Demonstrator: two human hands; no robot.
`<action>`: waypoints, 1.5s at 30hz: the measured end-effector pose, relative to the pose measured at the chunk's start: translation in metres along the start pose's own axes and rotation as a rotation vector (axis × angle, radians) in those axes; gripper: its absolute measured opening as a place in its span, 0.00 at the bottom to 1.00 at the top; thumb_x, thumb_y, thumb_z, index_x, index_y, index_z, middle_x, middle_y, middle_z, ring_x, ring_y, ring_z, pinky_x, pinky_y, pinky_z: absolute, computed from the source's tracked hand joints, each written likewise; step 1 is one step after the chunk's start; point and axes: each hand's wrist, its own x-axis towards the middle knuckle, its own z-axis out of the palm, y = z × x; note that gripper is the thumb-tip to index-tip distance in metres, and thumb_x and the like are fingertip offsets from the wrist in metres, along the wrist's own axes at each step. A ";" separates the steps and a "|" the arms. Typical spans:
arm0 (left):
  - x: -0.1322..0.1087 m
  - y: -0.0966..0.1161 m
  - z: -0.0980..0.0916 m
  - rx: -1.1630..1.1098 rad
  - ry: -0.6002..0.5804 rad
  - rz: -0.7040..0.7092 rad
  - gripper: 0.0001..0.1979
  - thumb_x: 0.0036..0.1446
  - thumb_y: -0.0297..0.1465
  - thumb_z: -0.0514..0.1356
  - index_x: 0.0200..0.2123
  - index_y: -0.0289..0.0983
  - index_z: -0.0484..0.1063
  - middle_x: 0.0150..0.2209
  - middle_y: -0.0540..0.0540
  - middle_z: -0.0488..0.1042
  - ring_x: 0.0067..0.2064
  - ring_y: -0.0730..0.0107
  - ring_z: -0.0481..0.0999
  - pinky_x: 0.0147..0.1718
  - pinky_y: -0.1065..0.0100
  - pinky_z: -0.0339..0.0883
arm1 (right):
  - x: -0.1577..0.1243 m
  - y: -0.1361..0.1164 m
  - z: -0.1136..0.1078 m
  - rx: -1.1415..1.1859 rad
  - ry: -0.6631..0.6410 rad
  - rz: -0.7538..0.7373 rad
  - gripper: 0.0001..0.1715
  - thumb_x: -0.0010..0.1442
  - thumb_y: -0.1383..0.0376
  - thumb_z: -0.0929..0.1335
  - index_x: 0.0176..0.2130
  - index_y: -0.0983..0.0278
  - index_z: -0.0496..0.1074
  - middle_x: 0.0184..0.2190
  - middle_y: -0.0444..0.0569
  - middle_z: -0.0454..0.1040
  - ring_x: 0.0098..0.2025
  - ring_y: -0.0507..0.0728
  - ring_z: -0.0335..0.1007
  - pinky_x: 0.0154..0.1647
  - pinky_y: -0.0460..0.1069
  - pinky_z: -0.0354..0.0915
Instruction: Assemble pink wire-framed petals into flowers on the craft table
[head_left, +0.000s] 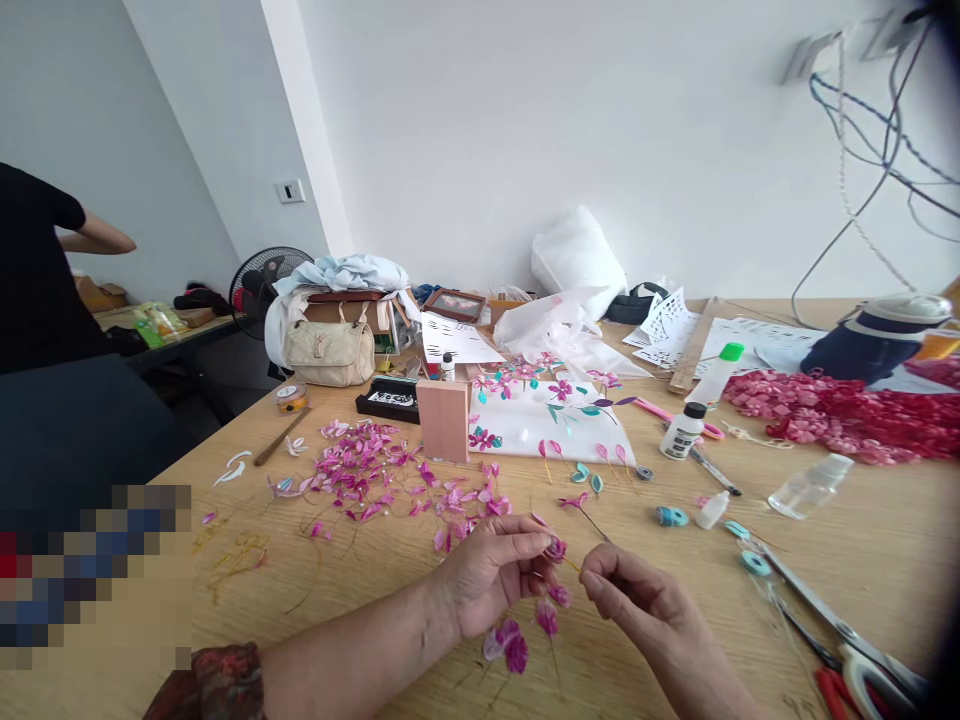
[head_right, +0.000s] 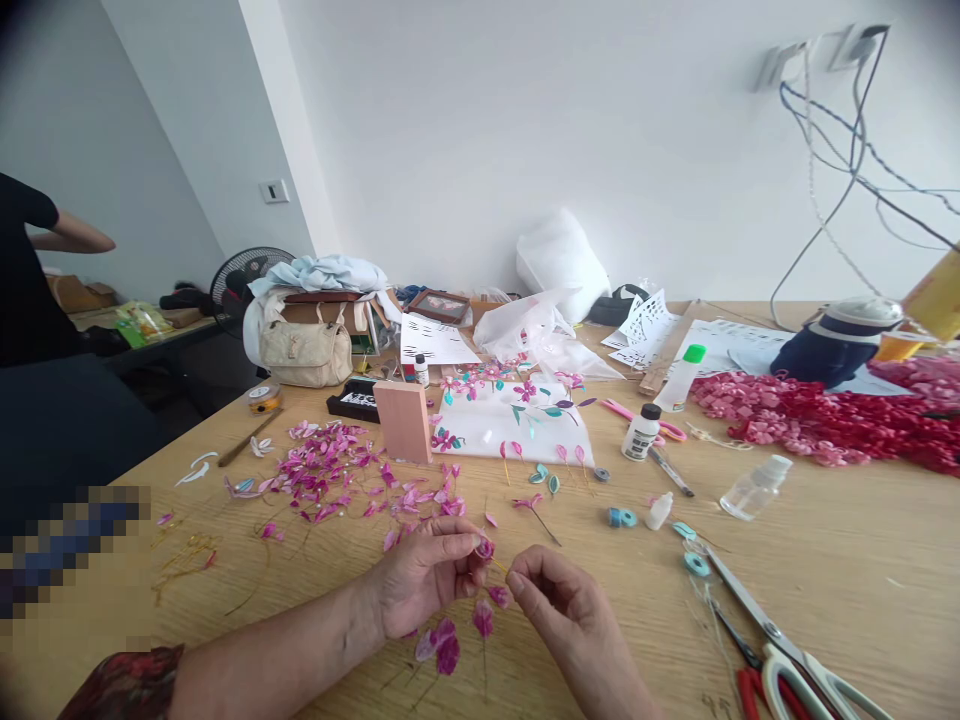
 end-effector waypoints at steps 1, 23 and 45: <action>0.000 0.000 0.000 0.003 0.006 -0.001 0.06 0.42 0.26 0.63 0.26 0.30 0.71 0.26 0.47 0.72 0.24 0.76 0.70 0.23 0.74 0.60 | 0.000 -0.001 0.000 0.000 -0.001 0.003 0.18 0.48 0.53 0.65 0.19 0.63 0.63 0.17 0.41 0.56 0.21 0.51 0.51 0.21 0.45 0.53; -0.001 0.001 0.001 0.032 0.002 -0.005 0.06 0.42 0.28 0.64 0.26 0.31 0.71 0.26 0.48 0.71 0.25 0.76 0.70 0.25 0.74 0.60 | -0.001 -0.001 0.001 -0.024 0.010 -0.015 0.16 0.49 0.55 0.65 0.19 0.63 0.64 0.17 0.41 0.58 0.22 0.51 0.53 0.22 0.45 0.55; 0.000 -0.001 -0.001 0.000 0.008 -0.003 0.06 0.42 0.26 0.63 0.26 0.31 0.71 0.26 0.48 0.71 0.25 0.76 0.70 0.25 0.73 0.61 | 0.001 0.002 0.000 0.010 -0.014 -0.022 0.17 0.50 0.53 0.65 0.20 0.63 0.63 0.17 0.40 0.56 0.22 0.51 0.52 0.22 0.45 0.54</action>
